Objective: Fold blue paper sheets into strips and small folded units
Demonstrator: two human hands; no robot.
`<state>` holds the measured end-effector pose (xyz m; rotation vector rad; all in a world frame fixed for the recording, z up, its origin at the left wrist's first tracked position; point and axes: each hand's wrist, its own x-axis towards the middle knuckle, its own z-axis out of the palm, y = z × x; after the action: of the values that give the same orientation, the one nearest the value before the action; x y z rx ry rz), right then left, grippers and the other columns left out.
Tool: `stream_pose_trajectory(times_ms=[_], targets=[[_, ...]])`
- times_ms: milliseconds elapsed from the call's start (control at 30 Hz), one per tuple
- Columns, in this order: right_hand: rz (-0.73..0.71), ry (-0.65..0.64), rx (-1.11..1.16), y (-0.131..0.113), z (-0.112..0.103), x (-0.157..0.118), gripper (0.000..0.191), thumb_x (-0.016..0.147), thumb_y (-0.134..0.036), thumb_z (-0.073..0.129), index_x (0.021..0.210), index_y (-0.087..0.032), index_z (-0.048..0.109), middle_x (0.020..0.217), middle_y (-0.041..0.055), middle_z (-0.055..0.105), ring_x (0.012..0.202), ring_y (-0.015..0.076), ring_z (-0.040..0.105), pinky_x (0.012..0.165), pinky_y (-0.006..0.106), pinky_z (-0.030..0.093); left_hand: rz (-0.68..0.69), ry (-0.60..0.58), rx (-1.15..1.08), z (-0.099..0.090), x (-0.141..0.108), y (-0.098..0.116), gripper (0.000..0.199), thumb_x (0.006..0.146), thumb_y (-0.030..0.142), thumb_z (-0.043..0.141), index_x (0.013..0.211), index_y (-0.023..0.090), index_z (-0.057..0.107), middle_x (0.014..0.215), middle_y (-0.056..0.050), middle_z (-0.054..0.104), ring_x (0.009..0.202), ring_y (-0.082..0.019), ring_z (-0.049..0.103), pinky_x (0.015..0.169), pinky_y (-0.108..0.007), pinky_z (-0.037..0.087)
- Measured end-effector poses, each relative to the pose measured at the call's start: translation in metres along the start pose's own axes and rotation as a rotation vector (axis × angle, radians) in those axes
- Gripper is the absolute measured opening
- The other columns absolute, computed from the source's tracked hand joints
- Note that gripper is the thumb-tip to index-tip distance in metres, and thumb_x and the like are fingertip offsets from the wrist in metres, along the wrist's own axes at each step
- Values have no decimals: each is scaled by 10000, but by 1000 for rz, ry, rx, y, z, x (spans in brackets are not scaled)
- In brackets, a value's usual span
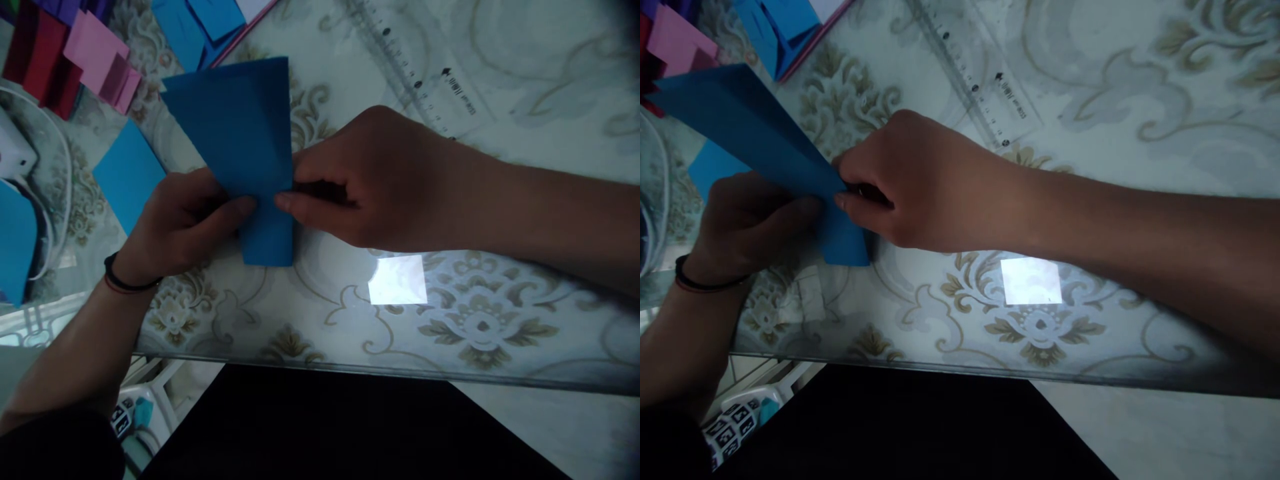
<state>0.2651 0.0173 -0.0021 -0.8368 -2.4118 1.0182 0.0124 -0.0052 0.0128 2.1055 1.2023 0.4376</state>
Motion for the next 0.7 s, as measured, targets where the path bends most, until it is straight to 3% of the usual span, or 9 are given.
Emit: stream_pose_trajectory(times_ms=[267, 400, 533, 700], targets=[[-2, 7, -3, 1, 0, 0, 426, 986, -215, 566, 620, -204, 347, 578, -43, 428, 546, 83, 379, 599, 314, 258, 138, 10, -126, 3, 6, -7, 230, 1029, 362, 646, 1035, 168, 768, 828, 38, 711, 720, -120, 704, 600, -248, 601], [19, -8, -19, -1, -2, 0, 444, 997, -221, 572, 621, -208, 338, 570, -49, 403, 536, 82, 366, 590, 317, 258, 132, 14, -81, 1, 3, -5, 175, 1049, 331, 625, 1013, 215, 751, 838, 51, 709, 718, -107, 683, 587, -249, 580], [-10, 29, -39, 2, 1, -1, 476, 1011, -230, 592, 606, -193, 343, 562, -60, 400, 526, 61, 356, 576, 290, 248, 38, -3, -16, -1, 0, -3, 134, 1061, 300, 603, 1006, 292, 725, 860, 43, 727, 757, -120, 676, 623, -300, 600], [-46, 74, -54, 4, 6, 0, 497, 1017, -253, 620, 596, -183, 364, 546, -72, 384, 499, 46, 332, 551, 267, 239, 35, -12, -20, -2, -1, -3, 183, 1061, 369, 608, 976, 258, 726, 794, 46, 697, 695, -103, 640, 574, -307, 572]])
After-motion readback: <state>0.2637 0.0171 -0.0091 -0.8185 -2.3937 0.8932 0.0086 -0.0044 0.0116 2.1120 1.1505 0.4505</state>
